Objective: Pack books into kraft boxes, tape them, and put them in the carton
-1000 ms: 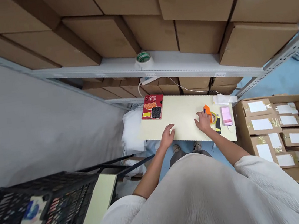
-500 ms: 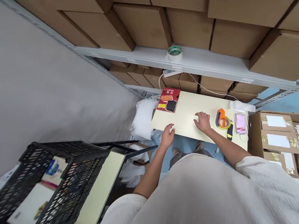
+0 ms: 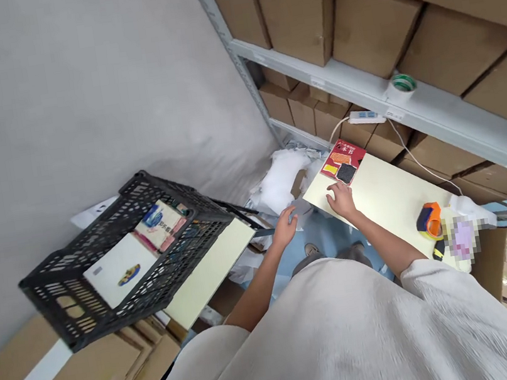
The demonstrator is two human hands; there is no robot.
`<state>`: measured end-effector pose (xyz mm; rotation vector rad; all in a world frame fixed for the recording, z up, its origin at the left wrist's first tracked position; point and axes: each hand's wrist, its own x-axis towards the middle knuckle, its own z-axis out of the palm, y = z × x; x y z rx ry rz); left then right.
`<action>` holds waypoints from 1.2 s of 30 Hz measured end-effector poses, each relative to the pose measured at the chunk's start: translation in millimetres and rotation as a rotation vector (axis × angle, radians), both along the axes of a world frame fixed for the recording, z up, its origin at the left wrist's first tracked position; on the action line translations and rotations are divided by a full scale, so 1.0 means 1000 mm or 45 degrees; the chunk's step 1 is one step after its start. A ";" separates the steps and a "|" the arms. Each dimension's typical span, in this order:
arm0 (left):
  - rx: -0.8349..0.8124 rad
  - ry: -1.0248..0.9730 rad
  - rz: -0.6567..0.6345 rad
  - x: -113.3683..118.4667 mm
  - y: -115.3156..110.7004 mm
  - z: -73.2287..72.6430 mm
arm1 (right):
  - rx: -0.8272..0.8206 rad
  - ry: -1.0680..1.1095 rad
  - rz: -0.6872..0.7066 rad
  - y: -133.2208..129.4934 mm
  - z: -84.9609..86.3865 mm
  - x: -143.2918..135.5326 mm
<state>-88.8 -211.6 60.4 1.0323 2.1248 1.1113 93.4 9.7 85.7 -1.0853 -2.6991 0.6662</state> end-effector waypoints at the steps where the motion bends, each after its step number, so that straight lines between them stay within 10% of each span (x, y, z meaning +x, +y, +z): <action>1: -0.003 -0.004 0.016 -0.009 -0.008 -0.001 | 0.001 0.002 0.036 -0.002 0.000 -0.015; 8: -0.020 -0.080 0.163 -0.051 -0.038 -0.011 | -0.004 -0.008 0.221 -0.003 0.003 -0.105; 17: -0.064 -0.150 0.300 -0.100 -0.005 -0.033 | -0.094 -0.092 0.294 0.069 -0.039 -0.204; 23: -0.123 -0.208 0.455 -0.157 0.042 -0.079 | -0.156 -0.213 0.288 0.134 -0.115 -0.290; 36: -0.184 -0.320 0.414 -0.227 0.143 -0.251 | -0.261 -0.612 0.118 0.239 -0.326 -0.371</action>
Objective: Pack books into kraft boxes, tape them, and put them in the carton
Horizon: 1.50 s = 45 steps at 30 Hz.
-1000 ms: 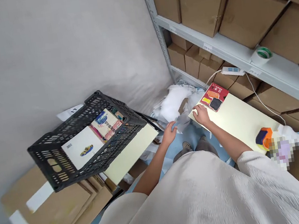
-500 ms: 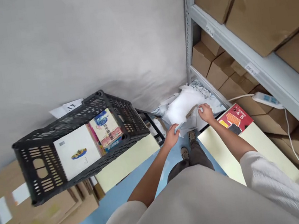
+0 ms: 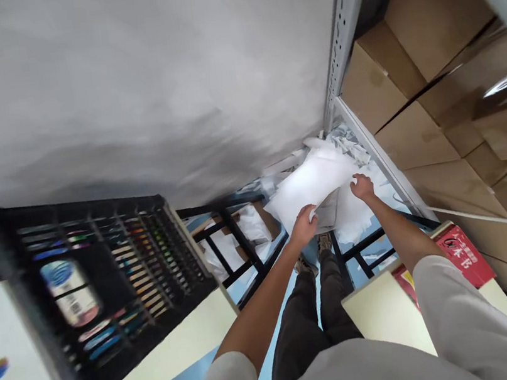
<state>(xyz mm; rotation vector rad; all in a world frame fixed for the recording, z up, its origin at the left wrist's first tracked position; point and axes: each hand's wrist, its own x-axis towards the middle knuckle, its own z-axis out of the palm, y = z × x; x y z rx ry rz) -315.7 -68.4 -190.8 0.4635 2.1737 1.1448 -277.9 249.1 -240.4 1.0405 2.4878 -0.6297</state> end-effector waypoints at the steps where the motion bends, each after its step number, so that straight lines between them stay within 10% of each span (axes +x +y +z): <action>1: 0.009 -0.003 -0.014 0.000 0.004 -0.011 | -0.007 -0.041 -0.012 0.005 -0.013 -0.002; 9: -0.008 -0.002 -0.080 0.002 0.018 -0.076 | -0.015 -0.105 -0.101 0.029 -0.095 -0.025; 17: 0.005 -0.019 -0.105 0.001 0.018 -0.086 | 0.007 0.018 0.089 0.019 -0.096 -0.039; 34: -0.087 0.082 -0.168 -0.024 0.018 0.025 | 0.175 0.555 0.512 -0.050 0.058 -0.057; 45: -0.074 0.156 -0.231 -0.028 0.007 0.114 | 0.176 0.671 0.389 -0.077 0.147 -0.043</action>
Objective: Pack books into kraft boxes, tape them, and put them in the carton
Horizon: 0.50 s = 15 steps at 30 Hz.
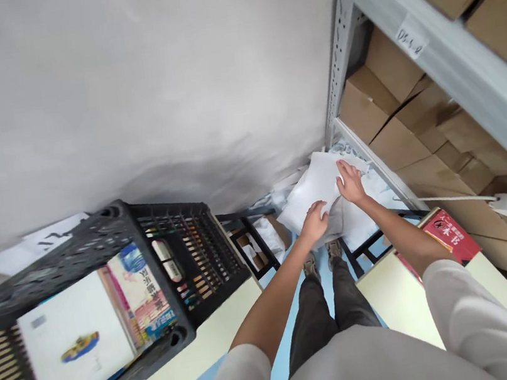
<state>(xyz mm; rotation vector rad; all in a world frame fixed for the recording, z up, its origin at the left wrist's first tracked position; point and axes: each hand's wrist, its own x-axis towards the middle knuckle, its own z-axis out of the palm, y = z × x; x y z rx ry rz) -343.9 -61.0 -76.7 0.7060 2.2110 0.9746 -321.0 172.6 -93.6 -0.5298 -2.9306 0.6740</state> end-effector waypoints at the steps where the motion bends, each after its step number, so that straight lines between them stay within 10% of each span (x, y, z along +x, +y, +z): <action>1: 0.007 0.005 -0.020 0.000 -0.002 0.008 | -0.023 0.020 -0.028 -0.004 0.009 0.004; 15: 0.210 0.078 0.107 -0.028 -0.013 0.075 | -0.837 0.415 -0.300 -0.097 0.116 0.006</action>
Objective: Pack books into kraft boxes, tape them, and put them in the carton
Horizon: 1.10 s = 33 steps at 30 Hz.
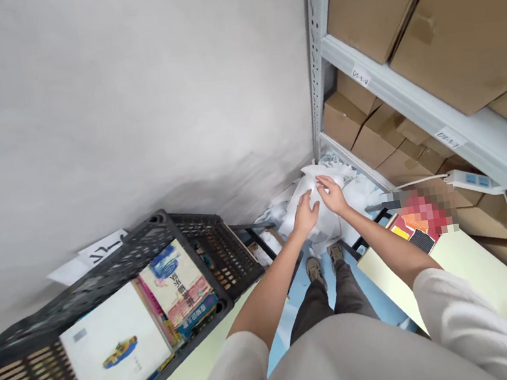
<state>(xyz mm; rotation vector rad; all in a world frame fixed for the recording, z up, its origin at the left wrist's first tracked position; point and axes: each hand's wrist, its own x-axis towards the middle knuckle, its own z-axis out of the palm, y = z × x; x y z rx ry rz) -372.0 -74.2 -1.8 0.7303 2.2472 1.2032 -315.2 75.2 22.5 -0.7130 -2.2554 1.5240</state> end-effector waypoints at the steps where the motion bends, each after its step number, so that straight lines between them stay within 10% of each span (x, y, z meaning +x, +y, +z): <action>1: 0.023 -0.001 0.051 -0.006 0.004 0.003 | -0.083 0.011 -0.017 -0.005 0.006 -0.001; 10: 0.157 -0.026 0.147 -0.035 0.033 0.016 | -0.546 -0.014 -0.010 -0.001 0.029 0.002; 20: 0.055 0.184 -0.114 -0.034 0.038 0.056 | 0.916 -0.349 0.130 0.038 0.086 0.037; 27: -0.036 0.467 -0.306 -0.025 0.032 0.105 | 1.064 -0.372 0.152 0.052 0.113 0.080; 33: -0.022 0.584 -0.543 0.017 0.046 0.132 | 1.116 -0.433 -0.108 0.036 0.132 0.172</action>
